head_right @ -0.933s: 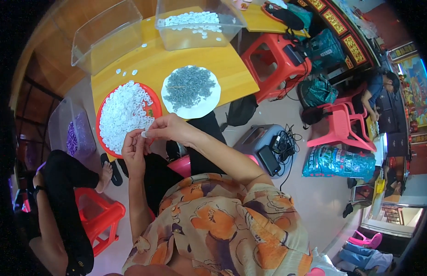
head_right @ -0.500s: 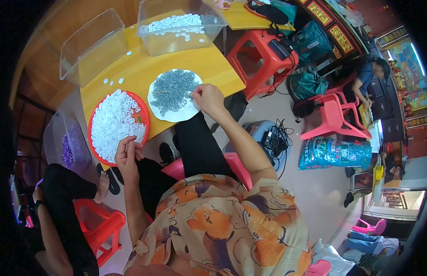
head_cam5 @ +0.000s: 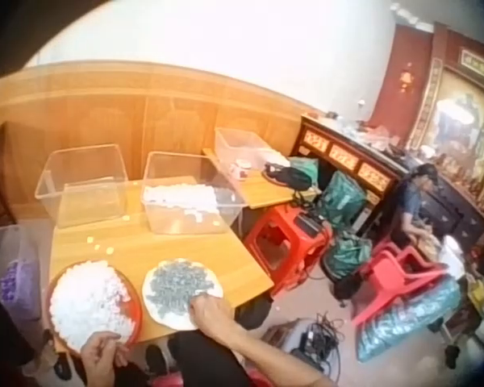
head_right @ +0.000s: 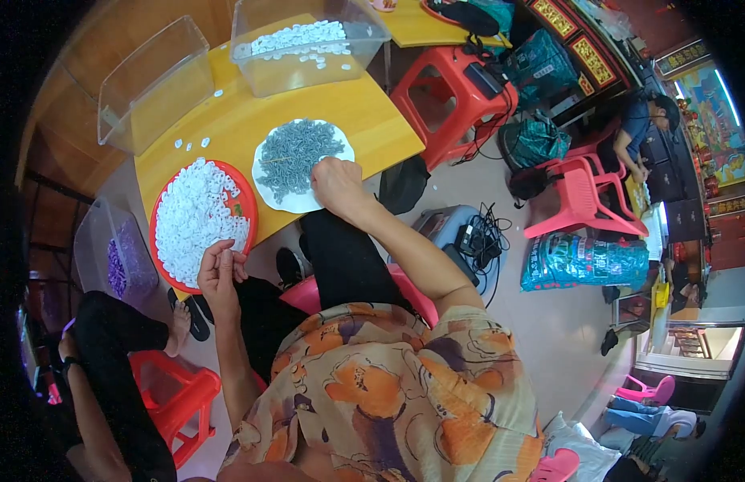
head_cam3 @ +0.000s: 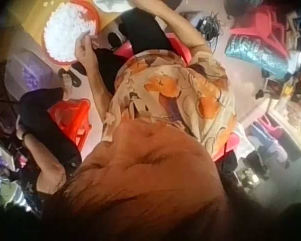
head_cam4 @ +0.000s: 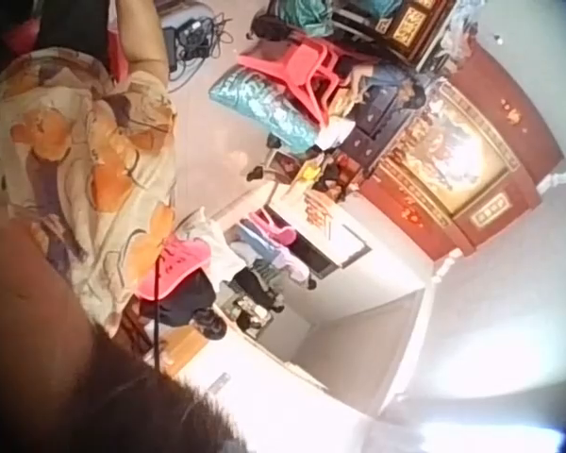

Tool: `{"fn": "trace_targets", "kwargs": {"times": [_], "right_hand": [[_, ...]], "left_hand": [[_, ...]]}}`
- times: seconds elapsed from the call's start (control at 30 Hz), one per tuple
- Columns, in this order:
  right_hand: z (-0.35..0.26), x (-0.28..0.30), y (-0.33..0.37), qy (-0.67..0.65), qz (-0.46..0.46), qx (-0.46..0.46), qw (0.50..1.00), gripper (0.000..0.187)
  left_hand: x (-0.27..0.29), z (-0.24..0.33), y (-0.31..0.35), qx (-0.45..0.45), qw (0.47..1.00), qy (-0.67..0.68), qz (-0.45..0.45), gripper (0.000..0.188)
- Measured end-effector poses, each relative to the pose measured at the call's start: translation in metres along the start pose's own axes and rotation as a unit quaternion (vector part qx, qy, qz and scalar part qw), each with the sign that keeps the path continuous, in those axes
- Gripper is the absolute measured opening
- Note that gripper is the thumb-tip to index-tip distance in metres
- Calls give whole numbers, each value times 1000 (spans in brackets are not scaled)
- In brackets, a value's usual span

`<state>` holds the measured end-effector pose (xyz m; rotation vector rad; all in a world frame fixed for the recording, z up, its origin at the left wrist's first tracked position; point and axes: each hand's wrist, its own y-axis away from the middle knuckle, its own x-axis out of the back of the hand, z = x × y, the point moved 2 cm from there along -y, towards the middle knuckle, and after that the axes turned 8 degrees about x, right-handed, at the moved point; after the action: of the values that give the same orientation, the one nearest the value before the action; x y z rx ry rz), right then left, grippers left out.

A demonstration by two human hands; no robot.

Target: The recorder is manually assembling small white plastic components by inserting metal pins into them.

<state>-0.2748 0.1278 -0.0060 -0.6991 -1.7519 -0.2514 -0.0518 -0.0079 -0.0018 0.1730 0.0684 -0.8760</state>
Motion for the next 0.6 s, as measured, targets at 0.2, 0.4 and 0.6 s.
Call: {"fn": "trace_targets", "kwargs": {"times": [0.2, 0.4, 0.6], "right_hand": [[1, -6, 0, 24, 9, 31, 999, 12], [1, -7, 3, 27, -8, 70, 997, 16], [7, 3, 6, -31, 57, 57, 996, 14]], "left_hand": [[1, 0, 1, -1, 1000, 5, -2, 16], [1, -2, 2, 1, 1000, 10, -8, 16], [0, -1, 2, -2, 1000, 12, -6, 16]]}}
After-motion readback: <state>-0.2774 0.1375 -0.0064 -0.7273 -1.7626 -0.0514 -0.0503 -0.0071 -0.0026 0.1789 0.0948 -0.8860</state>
